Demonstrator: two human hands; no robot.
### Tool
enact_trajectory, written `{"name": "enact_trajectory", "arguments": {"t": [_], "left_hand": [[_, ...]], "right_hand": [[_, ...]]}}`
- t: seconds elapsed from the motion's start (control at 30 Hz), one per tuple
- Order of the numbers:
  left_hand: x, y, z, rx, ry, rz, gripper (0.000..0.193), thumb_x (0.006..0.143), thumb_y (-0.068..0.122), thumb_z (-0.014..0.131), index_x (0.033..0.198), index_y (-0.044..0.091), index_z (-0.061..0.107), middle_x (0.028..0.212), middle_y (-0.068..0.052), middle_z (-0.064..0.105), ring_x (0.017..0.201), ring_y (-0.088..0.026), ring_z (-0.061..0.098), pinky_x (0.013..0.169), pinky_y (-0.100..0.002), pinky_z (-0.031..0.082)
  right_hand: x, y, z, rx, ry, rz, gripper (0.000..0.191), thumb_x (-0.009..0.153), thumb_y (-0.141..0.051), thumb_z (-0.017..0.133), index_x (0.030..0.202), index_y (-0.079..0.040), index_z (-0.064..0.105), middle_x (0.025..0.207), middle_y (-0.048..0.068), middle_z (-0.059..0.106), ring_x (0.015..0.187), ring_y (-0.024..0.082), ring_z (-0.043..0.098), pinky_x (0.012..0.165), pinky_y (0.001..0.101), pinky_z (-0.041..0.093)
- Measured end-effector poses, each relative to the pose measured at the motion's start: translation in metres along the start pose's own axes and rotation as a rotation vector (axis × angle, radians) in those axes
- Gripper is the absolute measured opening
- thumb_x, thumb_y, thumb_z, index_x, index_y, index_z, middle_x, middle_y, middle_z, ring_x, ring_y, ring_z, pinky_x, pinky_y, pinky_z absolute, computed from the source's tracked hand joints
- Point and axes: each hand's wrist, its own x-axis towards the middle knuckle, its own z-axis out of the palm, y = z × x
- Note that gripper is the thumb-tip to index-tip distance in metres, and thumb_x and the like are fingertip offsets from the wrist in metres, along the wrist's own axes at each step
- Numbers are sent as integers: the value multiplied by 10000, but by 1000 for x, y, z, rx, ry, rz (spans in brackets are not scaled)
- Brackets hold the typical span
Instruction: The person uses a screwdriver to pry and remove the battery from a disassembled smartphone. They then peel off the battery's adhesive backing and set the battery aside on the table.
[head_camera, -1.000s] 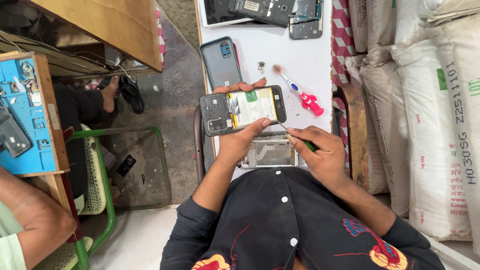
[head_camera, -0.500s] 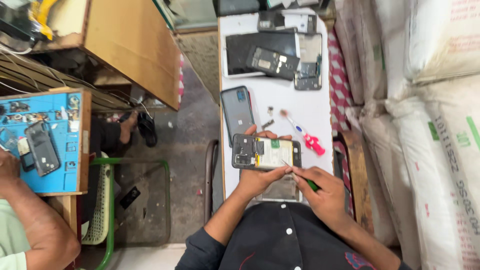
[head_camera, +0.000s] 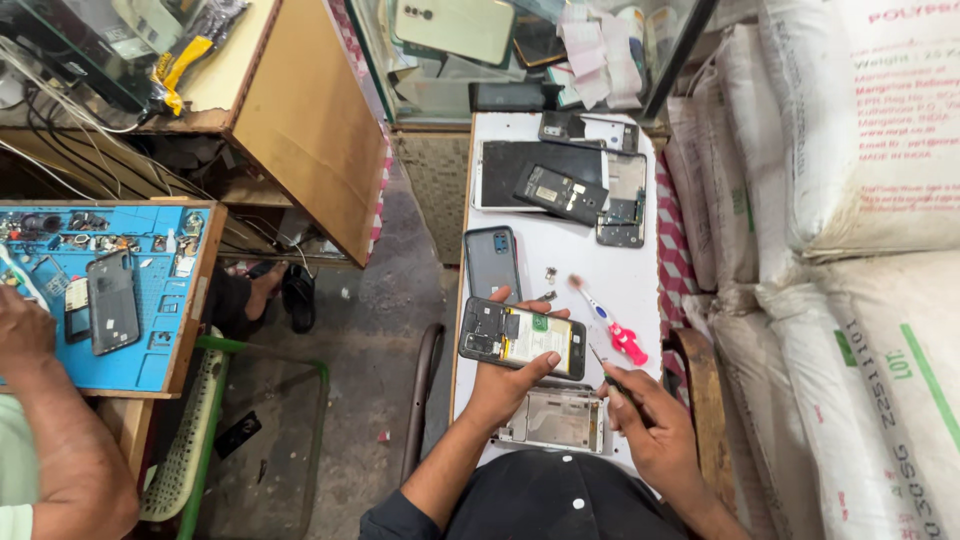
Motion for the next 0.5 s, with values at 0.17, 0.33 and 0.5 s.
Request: {"name": "enact_trajectory", "arguments": {"t": [0.17,0.33,0.5], "left_hand": [[-2,-6,-4,-130,45,-29,904,890,-69,677,1591,132,142,1341,-162,532,1355,-389,568,1107,-508,527],[-3,-16,-8,-209,90,-17,874,890,-8,711,1576,122,185,1352,-173,541,1338,-403,575,1090,-521,534],[-1,-22,-19,-239,91,3,842,895,57,754,1546,101,222,1364,-181,548,1346,-407,574,1100,-531,535]], "right_hand": [[4,15,-2,540,-250,10,254,1067,-92,572,1259,71,609,1186,191,604,819,217,633,673,328,547],[5,5,-3,995,-402,58,749,925,-305,723,1474,33,341,1386,225,479,932,262,623,635,338,571],[13,24,-3,954,-431,-87,960,876,-365,800,1596,-21,267,1549,256,404,974,290,642,667,340,595]]}}
